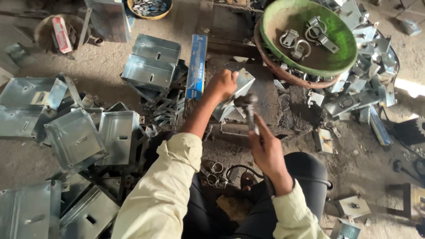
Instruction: The person assembles metal boxes by hand and using a hammer, then welds components onto the boxes using a welding tool, creating bright sparks and molten metal spots.
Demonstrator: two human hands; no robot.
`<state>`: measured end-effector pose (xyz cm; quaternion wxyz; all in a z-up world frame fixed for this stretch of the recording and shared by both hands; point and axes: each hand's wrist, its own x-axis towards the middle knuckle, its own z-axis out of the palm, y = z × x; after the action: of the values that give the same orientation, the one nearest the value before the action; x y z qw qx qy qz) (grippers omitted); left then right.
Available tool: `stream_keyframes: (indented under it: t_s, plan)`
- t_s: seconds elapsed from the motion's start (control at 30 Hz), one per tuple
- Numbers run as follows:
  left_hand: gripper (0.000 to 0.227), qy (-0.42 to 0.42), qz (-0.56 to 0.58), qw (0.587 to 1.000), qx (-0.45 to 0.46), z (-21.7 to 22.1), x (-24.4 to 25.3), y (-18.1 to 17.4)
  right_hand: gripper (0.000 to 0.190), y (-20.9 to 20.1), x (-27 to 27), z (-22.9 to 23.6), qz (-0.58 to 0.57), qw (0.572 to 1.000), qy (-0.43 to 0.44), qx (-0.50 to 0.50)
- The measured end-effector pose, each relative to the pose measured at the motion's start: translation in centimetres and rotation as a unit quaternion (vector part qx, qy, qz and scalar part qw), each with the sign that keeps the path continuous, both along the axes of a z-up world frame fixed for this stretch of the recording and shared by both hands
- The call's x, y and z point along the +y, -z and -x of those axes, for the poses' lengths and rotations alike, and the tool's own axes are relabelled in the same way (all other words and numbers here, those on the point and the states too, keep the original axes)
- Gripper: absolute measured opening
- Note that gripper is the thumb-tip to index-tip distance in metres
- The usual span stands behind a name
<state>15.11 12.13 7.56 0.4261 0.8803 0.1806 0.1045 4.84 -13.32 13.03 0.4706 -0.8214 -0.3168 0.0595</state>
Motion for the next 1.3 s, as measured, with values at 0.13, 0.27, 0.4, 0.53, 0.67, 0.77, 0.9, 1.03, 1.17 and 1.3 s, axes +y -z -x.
stream_keyframes:
  t_s: [0.13,0.27,0.4,0.53,0.67,0.77,0.9,1.03,1.17,1.3]
  plan:
    - [0.048,-0.011,-0.027,0.994,-0.103,0.1,-0.3,1.8,0.057,-0.2,-0.7,2.3,-0.151,0.985,0.049,0.073]
    - [0.047,0.000,-0.020,0.995,-0.101,-1.1,0.4,2.7,0.056,1.0,0.6,0.8,-0.047,0.998,0.045,-0.003]
    - [0.049,-0.004,-0.044,0.989,-0.145,-1.8,1.1,3.2,0.056,0.8,0.4,-1.2,-0.049,0.998,0.028,-0.001]
    - [0.052,0.016,0.006,0.997,-0.080,-0.9,0.5,3.1,0.052,2.6,-1.1,-0.8,-0.183,0.977,0.087,0.068]
    - [0.051,0.025,-0.006,0.996,-0.082,-0.8,0.7,1.5,0.048,3.7,-0.6,-4.5,-0.102,0.990,-0.033,0.089]
    - [0.049,0.018,-0.012,0.995,-0.100,-0.9,0.6,1.7,0.047,3.1,-0.8,-6.4,-0.056,0.981,0.027,0.186]
    - [0.052,0.015,-0.011,0.997,-0.069,-1.2,0.9,2.3,0.038,5.2,-0.1,-11.6,-0.201,0.908,0.067,0.362]
    - [0.049,-0.025,-0.018,0.995,-0.097,-1.3,0.5,3.2,0.049,8.5,0.7,-19.6,-0.182,0.865,0.023,0.467]
    - [0.051,-0.064,0.003,0.992,-0.109,-0.1,1.5,3.8,0.040,7.9,-0.4,-20.8,0.191,0.972,0.002,0.137]
    - [0.054,-0.189,0.435,0.869,-0.142,1.8,0.7,6.9,0.037,4.1,-6.2,-15.9,0.180,0.977,0.112,0.033]
